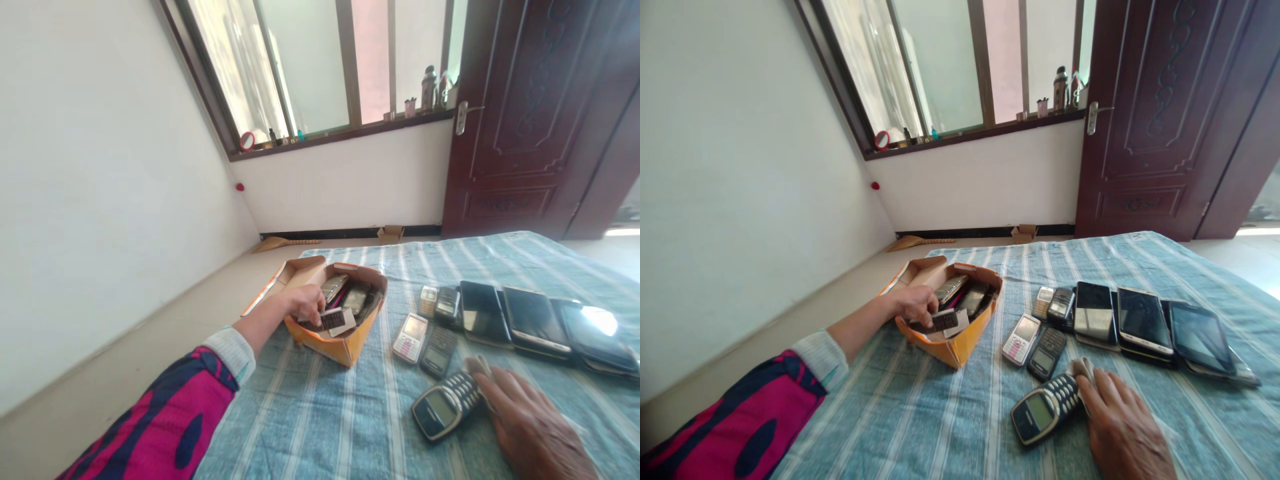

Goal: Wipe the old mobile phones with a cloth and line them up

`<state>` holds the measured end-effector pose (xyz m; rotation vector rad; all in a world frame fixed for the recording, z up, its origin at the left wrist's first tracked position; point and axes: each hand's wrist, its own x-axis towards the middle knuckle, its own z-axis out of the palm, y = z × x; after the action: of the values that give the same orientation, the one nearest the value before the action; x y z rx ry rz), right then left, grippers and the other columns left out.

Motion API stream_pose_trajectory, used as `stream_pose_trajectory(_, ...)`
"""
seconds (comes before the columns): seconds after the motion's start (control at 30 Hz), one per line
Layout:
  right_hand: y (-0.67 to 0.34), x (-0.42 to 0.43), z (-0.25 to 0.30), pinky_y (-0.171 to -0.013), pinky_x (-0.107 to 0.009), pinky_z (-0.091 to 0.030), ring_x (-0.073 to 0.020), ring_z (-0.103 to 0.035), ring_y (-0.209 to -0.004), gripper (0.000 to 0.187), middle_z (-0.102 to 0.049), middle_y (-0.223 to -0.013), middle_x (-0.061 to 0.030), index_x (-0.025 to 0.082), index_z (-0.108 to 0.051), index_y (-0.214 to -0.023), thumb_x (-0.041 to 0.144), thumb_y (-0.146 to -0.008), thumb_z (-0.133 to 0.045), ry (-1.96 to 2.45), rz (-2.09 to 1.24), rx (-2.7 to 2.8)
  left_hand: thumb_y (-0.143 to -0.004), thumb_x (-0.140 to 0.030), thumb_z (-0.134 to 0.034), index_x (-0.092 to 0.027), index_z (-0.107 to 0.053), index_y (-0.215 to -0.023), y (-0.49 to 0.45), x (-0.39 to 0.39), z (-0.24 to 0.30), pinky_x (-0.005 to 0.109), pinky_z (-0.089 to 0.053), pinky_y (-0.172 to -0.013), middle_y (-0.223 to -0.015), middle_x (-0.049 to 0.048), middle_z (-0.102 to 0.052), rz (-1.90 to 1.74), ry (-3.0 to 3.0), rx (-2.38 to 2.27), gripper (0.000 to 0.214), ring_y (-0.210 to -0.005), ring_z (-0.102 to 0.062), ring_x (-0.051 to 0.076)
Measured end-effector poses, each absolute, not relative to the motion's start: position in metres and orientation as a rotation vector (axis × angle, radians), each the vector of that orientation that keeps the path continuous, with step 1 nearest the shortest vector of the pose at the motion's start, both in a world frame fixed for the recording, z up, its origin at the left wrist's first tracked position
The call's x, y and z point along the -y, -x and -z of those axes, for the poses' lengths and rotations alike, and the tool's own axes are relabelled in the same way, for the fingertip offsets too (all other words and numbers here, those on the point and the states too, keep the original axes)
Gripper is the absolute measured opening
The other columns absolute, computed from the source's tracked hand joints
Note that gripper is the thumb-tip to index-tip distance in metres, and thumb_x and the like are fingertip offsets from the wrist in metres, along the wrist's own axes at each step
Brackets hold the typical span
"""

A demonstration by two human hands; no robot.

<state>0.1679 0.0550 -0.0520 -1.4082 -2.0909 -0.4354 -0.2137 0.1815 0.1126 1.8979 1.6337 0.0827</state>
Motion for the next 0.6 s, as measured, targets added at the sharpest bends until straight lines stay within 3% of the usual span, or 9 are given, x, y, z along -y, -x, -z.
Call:
stream_pose_trajectory(0.1,-0.168,-0.055,0.052,-0.071,-0.031,-0.05,-0.0227,-0.062,-0.089,0.038,-0.066,-0.098,-0.0077,0.022,-0.067,-0.103,0.008,-0.079,-0.041,1.419,0.438,2.1,-0.043,-0.025,-0.073,-0.019,-0.068,-0.053,0.214,-0.179,-0.13,0.023,-0.038,-0.053,-0.048,-0.0038,-0.056,-0.063,-1.828,-1.618,0.012,-0.056,-0.05,0.014)
stream_pose_trajectory(0.27,-0.167,-0.055,0.054,-0.074,-0.033,-0.049,-0.0236,-0.06,-0.092,0.037,-0.066,-0.101,-0.0084,0.021,-0.067,-0.105,0.007,-0.082,-0.04,1.44,0.432,2.094,-0.054,-0.04,-0.071,-0.015,-0.072,-0.074,0.204,-0.164,-0.153,0.025,-0.046,-0.062,-0.067,0.0013,-0.067,-0.152,-1.726,-1.582,0.031,-0.069,-0.06,0.018)
stream_pose_trajectory(0.6,-0.163,-0.054,0.046,-0.073,-0.032,-0.043,-0.0232,-0.058,-0.086,0.033,-0.064,-0.093,-0.0077,0.019,-0.067,-0.104,0.005,-0.082,-0.047,1.558,0.379,2.163,-0.048,-0.027,-0.079,-0.013,-0.071,-0.072,0.166,-0.143,-0.157,0.028,-0.049,-0.062,-0.067,0.0022,-0.069,-0.286,-1.459,-1.387,0.029,-0.064,-0.062,0.016)
